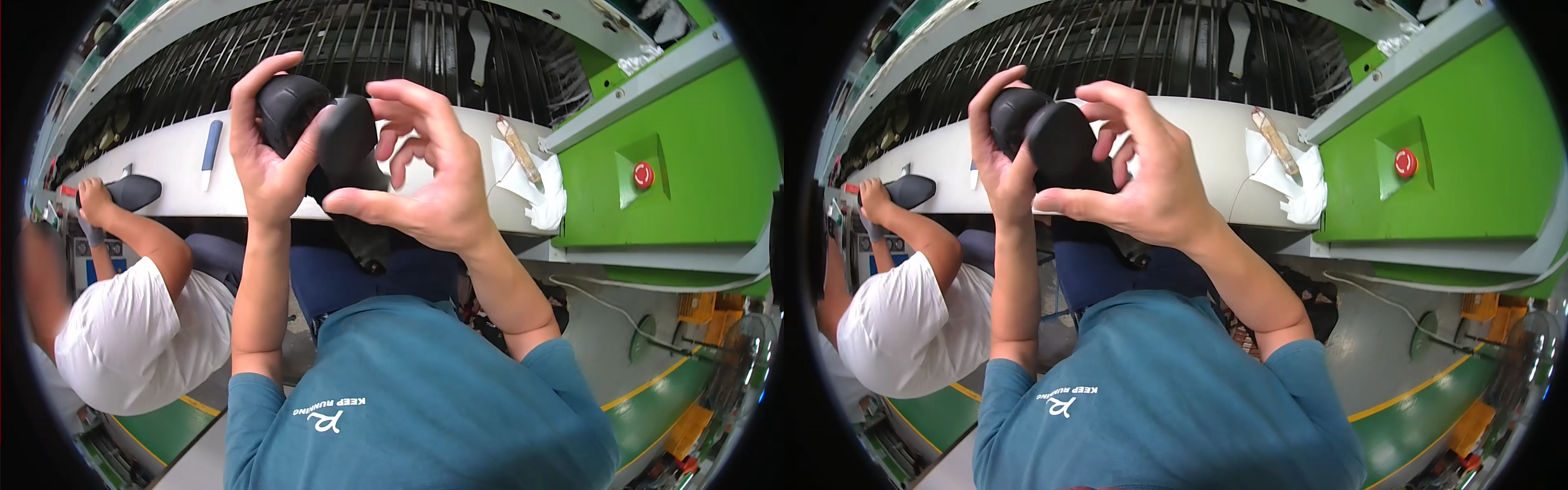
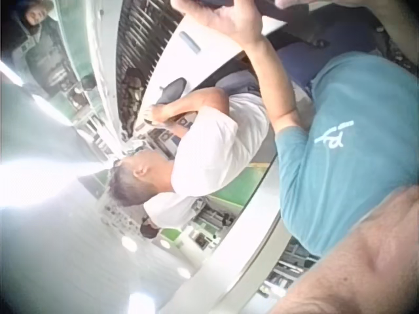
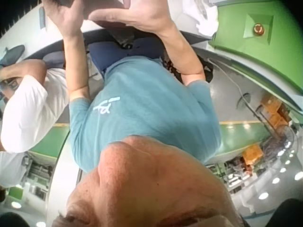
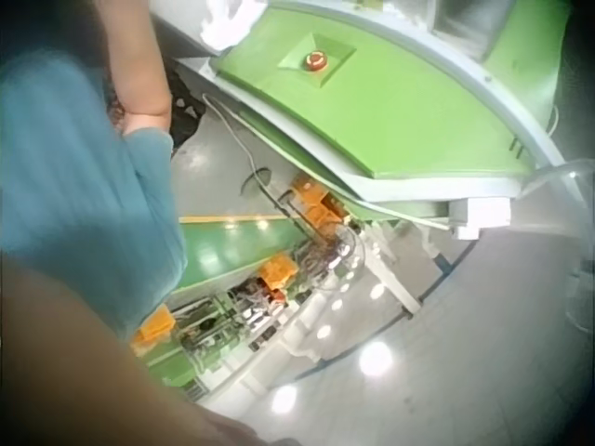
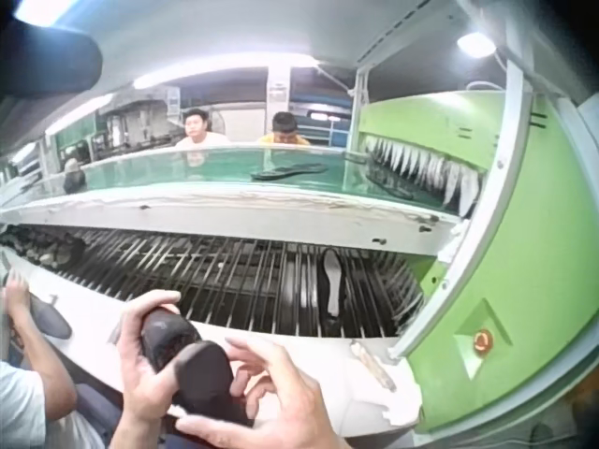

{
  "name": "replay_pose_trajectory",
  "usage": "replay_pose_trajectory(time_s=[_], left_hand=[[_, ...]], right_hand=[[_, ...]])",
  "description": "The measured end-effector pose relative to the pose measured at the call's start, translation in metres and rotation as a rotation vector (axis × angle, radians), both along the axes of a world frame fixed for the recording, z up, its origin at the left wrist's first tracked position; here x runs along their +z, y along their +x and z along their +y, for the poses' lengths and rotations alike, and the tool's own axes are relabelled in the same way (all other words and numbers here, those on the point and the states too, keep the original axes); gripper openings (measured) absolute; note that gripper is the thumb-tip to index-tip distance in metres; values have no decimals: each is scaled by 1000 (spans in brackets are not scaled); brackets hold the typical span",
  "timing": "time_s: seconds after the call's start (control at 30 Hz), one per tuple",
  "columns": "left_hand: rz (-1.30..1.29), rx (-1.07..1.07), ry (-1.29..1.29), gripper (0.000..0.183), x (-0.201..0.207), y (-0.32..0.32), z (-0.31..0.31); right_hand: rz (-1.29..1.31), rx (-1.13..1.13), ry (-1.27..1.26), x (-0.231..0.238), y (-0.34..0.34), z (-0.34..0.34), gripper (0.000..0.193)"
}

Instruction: The person assembles slide sandals by hand on a factory assembly line. They pick up a black sole and a green upper, align the components, and press them together to secure the fit. The person repeats this process for multiple units, inspecting the joined parts before placing them on the conveyor belt.

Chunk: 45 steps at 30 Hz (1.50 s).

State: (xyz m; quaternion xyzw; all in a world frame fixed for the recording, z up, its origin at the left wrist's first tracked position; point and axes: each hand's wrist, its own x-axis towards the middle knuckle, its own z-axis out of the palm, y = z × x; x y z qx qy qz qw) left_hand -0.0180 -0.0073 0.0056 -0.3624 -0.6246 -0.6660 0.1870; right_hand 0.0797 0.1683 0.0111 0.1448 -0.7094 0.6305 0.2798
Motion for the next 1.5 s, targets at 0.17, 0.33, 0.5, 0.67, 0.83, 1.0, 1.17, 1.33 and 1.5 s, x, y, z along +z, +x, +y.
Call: replay_pose_trajectory(time_s=[0.17,0.33,0.5,0.67,0.83,1.0,1.17,1.33,1.5], left_hand=[[-311,-206,107,60,-24,17,-7],[-466,-262,150,58,-39,44,-9],[-576,-310,188,64,-41,60,-11],[-714,-315,177,109,-35,70,-10],[-678,-320,199,105,-32,76,-14],[-630,-337,188,103,-31,77,-18],[-590,-308,162,104,-30,79,-20],[-625,-303,162,118,-26,82,-20],[-600,-264,74,105,-21,84,-23]], right_hand=[[-180,232,-214,-17,11,2,38],[-283,320,-361,-20,25,-11,19],[-341,314,-330,-21,33,-15,17],[-350,264,-314,-22,40,-23,16],[-361,260,-324,-20,46,-24,14],[-375,262,-323,-15,48,-25,15],[-343,250,-299,-15,48,-27,14],[-333,232,-281,-11,49,-29,15],[-338,220,-262,-9,52,-28,15]])
